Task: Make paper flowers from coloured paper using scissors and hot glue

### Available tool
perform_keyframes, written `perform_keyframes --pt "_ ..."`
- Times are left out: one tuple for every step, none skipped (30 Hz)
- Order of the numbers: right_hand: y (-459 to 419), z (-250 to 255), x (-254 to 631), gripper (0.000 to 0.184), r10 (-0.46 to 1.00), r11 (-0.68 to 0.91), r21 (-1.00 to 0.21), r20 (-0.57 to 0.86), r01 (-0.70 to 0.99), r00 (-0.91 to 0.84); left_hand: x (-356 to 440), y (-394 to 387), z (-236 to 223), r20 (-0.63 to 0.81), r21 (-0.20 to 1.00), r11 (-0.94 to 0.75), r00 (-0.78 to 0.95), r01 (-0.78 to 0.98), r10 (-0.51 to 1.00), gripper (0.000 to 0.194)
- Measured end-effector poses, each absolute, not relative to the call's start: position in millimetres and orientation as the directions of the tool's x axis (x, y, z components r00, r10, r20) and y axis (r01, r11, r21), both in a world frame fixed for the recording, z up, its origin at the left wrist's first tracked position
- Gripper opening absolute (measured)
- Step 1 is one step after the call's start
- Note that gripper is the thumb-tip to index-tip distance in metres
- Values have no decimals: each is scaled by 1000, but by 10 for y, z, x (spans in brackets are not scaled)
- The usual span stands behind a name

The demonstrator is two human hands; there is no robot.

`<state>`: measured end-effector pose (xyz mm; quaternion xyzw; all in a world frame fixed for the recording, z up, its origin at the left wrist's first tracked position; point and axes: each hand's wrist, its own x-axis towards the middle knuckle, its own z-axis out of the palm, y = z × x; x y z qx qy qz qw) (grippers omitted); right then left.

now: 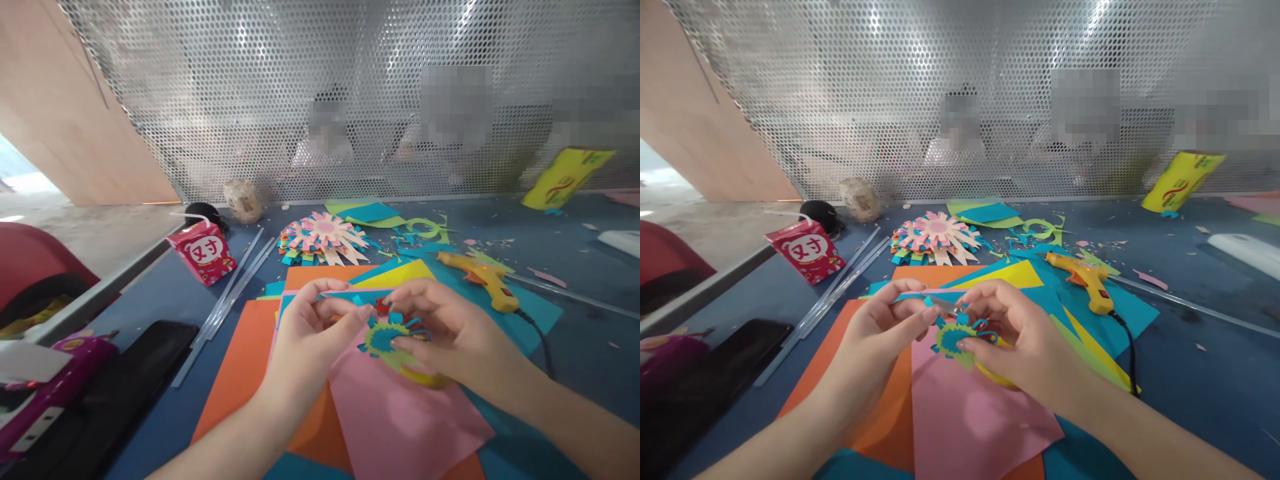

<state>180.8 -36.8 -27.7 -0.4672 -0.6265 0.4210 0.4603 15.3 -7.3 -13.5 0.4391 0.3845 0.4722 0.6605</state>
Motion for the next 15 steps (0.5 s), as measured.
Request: perform_keyframes --pt "-368 -273 1808 24 973 209 -957 183 200 -142 151 -71 -134 -84 943 161 259 -292 962 25" --pt "-368 -270 1809 24 972 211 -957 184 200 -148 149 -68 -135 -77 943 154 259 -294 963 25" --pt "-365 -268 1809 24 970 215 -957 186 197 -155 147 -66 -137 -72 944 149 258 -295 963 25" --pt "-362 -267 1809 24 969 217 -957 187 194 -162 146 -63 -142 -70 945 147 258 -293 964 26" --pt "-359 -267 1809 23 968 220 -957 189 191 -167 145 -61 -147 -70 945 147 257 -292 964 26" --pt "-355 -268 1809 24 966 225 -956 194 189 -169 145 -59 -153 -70 945 147 258 -291 964 27" --pt "-351 -270 1808 23 966 229 -955 199 189 -168 145 -56 -160 -70 946 148 262 -290 963 27" --pt "-348 -272 1807 23 966 231 -953 201 193 -166 145 -53 -166 -69 946 148 266 -289 962 27" --pt "-346 -275 1806 23 966 233 -952 203 198 -162 145 -51 -171 -66 946 146 268 -289 961 27" --pt "-345 -278 1804 23 965 237 -951 208 200 -157 145 -49 -175 -63 946 143 269 -290 961 26" --pt "-346 -281 1802 23 965 241 -950 212 198 -153 144 -47 -177 -58 946 139 268 -294 962 26" --pt "-349 -284 1801 23 965 242 -951 216 194 -150 143 -46 -177 -52 945 136 271 -299 961 26" --pt "-353 -287 1799 23 964 245 -951 218 189 -150 141 -45 -176 -47 944 133 277 -303 960 26" --pt "-357 -289 1798 24 964 247 -951 222 183 -147 140 -44 -174 -37 942 127 279 -310 960 26" --pt "-362 -291 1799 24 964 249 -952 226 177 -144 138 -43 -172 -29 942 116 269 -316 963 27"
